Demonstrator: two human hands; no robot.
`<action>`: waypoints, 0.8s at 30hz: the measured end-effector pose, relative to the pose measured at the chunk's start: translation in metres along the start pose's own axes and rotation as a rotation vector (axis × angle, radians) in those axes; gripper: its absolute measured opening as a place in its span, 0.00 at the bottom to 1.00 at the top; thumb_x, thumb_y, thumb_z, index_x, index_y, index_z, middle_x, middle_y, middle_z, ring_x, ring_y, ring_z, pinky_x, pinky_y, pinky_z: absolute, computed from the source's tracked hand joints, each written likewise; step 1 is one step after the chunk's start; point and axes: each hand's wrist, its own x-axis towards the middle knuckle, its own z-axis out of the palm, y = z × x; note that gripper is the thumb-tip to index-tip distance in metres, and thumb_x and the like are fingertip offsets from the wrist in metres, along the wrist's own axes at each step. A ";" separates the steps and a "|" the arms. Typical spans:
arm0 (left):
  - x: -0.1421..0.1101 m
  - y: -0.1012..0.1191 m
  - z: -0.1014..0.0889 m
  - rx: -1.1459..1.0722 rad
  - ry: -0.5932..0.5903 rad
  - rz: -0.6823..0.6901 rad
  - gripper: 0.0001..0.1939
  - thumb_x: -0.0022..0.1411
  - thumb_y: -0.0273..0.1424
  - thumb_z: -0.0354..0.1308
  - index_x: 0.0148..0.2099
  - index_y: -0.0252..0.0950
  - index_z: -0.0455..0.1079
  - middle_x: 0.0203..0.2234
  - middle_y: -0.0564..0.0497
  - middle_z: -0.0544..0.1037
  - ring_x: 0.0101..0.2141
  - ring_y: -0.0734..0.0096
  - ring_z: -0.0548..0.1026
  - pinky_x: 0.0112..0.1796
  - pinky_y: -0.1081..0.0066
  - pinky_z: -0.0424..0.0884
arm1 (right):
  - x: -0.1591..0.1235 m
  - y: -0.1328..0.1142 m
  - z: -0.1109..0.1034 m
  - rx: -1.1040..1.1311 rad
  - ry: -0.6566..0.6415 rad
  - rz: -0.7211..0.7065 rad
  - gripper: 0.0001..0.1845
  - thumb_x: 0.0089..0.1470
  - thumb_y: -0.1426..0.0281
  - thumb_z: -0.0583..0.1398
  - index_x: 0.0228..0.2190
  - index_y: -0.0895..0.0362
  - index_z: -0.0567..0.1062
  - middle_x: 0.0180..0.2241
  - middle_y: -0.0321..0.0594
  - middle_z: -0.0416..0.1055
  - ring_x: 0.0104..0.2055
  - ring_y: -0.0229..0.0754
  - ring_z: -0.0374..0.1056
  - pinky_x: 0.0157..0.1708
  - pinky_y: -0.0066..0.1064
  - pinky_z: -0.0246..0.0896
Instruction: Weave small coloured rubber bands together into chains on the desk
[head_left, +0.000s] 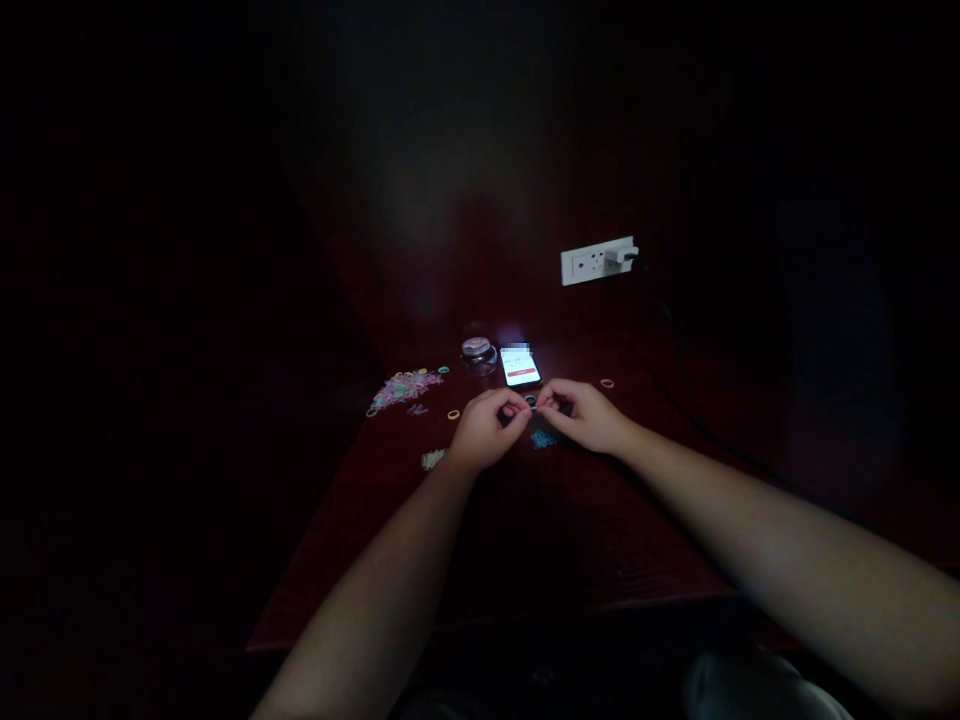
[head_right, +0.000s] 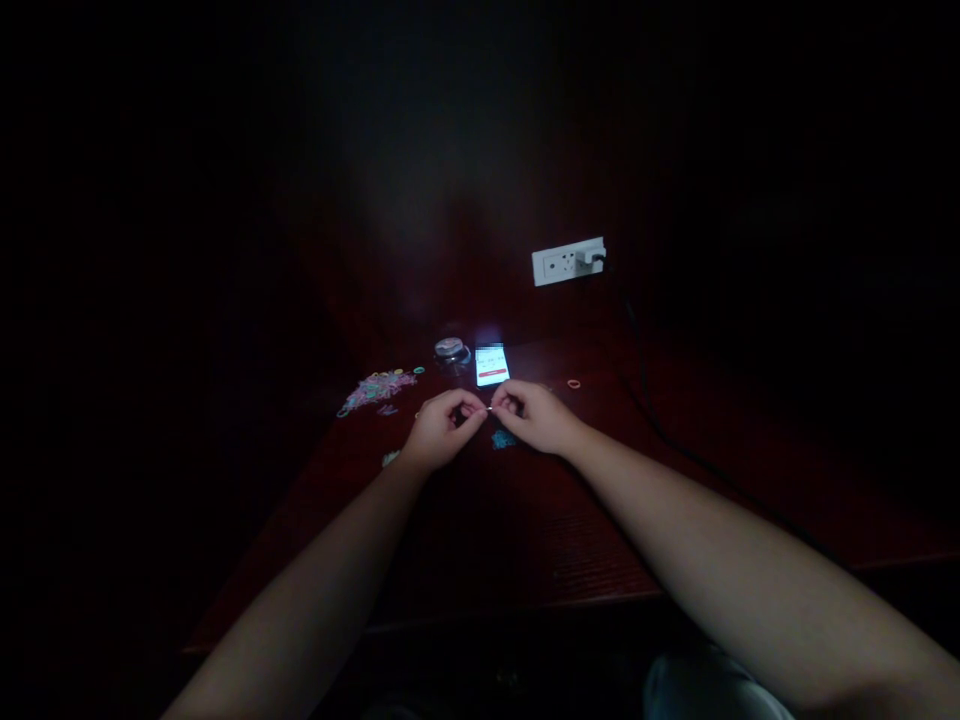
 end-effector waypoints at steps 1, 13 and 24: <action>0.000 0.000 0.000 0.002 0.000 0.004 0.04 0.58 0.30 0.58 0.34 0.36 0.73 0.28 0.51 0.77 0.31 0.73 0.73 0.34 0.73 0.69 | 0.000 0.000 0.000 -0.002 0.002 0.001 0.06 0.54 0.68 0.58 0.30 0.59 0.72 0.26 0.38 0.68 0.28 0.37 0.62 0.30 0.29 0.60; 0.000 -0.002 0.000 -0.008 -0.007 -0.001 0.03 0.57 0.29 0.58 0.34 0.36 0.73 0.28 0.52 0.76 0.30 0.74 0.72 0.33 0.74 0.68 | 0.000 -0.001 -0.004 -0.012 0.017 -0.013 0.03 0.52 0.71 0.57 0.30 0.58 0.70 0.27 0.38 0.68 0.28 0.37 0.62 0.29 0.29 0.60; 0.000 -0.001 0.000 -0.031 -0.038 0.025 0.03 0.57 0.28 0.58 0.33 0.35 0.72 0.27 0.52 0.76 0.30 0.75 0.71 0.33 0.74 0.67 | 0.000 -0.003 -0.003 -0.005 -0.014 -0.017 0.02 0.51 0.73 0.57 0.28 0.59 0.71 0.26 0.37 0.67 0.28 0.36 0.62 0.29 0.28 0.58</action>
